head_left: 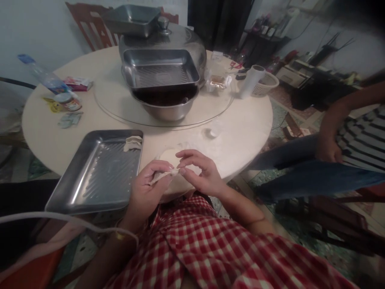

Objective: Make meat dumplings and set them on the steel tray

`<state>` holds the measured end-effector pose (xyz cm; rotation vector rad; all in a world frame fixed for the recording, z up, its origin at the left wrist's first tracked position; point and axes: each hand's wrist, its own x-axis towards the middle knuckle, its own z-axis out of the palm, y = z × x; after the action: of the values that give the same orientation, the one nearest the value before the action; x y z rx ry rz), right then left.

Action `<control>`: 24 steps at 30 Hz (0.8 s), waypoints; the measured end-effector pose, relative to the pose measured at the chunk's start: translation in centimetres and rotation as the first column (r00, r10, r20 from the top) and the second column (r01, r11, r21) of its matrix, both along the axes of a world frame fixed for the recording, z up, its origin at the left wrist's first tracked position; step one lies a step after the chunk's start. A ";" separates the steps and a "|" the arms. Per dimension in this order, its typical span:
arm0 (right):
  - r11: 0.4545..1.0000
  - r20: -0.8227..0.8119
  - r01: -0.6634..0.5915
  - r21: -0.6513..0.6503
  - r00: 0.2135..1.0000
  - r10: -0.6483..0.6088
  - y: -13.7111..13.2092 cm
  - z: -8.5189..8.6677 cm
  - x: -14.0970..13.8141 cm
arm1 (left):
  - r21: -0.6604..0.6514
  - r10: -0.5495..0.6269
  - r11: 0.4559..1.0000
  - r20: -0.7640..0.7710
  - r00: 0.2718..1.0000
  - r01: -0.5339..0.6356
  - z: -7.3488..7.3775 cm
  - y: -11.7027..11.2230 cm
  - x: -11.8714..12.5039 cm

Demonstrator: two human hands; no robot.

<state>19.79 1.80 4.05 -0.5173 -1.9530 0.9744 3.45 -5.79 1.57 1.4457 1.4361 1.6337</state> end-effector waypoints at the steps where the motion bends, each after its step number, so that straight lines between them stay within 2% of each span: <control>1: 0.999 0.015 -0.021 -0.042 1.000 0.022 0.2 0.1 0.1 | -0.007 -0.020 1.000 0.006 1.000 0.021 0.2 0.0 0.0; 4: 0.965 0.035 -0.121 -0.232 0.991 0.133 0.9 0.3 0.3 | -0.019 -0.072 0.997 0.009 0.997 0.072 0.8 0.0 -0.2; 7: 0.867 0.003 -0.239 -0.438 0.964 0.267 1.6 0.5 0.4 | 0.032 -0.148 0.988 -0.035 0.988 0.149 1.5 0.2 -0.3; 9: 0.834 -0.007 -0.261 -0.485 0.955 0.295 1.8 0.6 0.4 | 0.063 -0.179 0.981 -0.065 0.982 0.184 1.7 0.2 -0.4; 11: 0.883 0.033 -0.204 -0.423 0.970 0.240 1.6 0.7 0.4 | 0.060 -0.173 0.982 -0.094 0.980 0.179 1.8 0.3 -0.3; 13: 0.952 0.076 -0.110 -0.285 0.988 0.137 1.2 0.8 0.4 | 0.036 -0.141 0.989 -0.119 0.983 0.146 1.9 0.3 -0.2; 15: 0.990 0.077 -0.051 -0.131 0.995 0.062 0.7 0.8 0.3 | 0.022 -0.096 0.995 -0.137 0.986 0.099 1.9 0.3 0.0; 19: 0.997 0.045 -0.004 0.078 0.999 0.001 0.1 0.6 0.1 | 0.021 -0.054 0.998 -0.151 0.987 0.058 1.8 0.3 0.2; 22: 0.994 0.043 0.010 0.110 0.999 -0.014 0.1 0.6 0.1 | 0.006 -0.061 0.998 -0.122 0.991 0.062 1.5 0.3 0.0; 24: 0.993 0.045 0.000 0.116 0.999 -0.006 0.2 0.6 0.2 | -0.027 -0.037 0.999 -0.048 0.998 0.036 1.0 0.2 -0.2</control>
<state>20.01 1.96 4.63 -0.4802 -2.0352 0.8481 3.29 -5.59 2.60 1.4979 1.4440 1.5622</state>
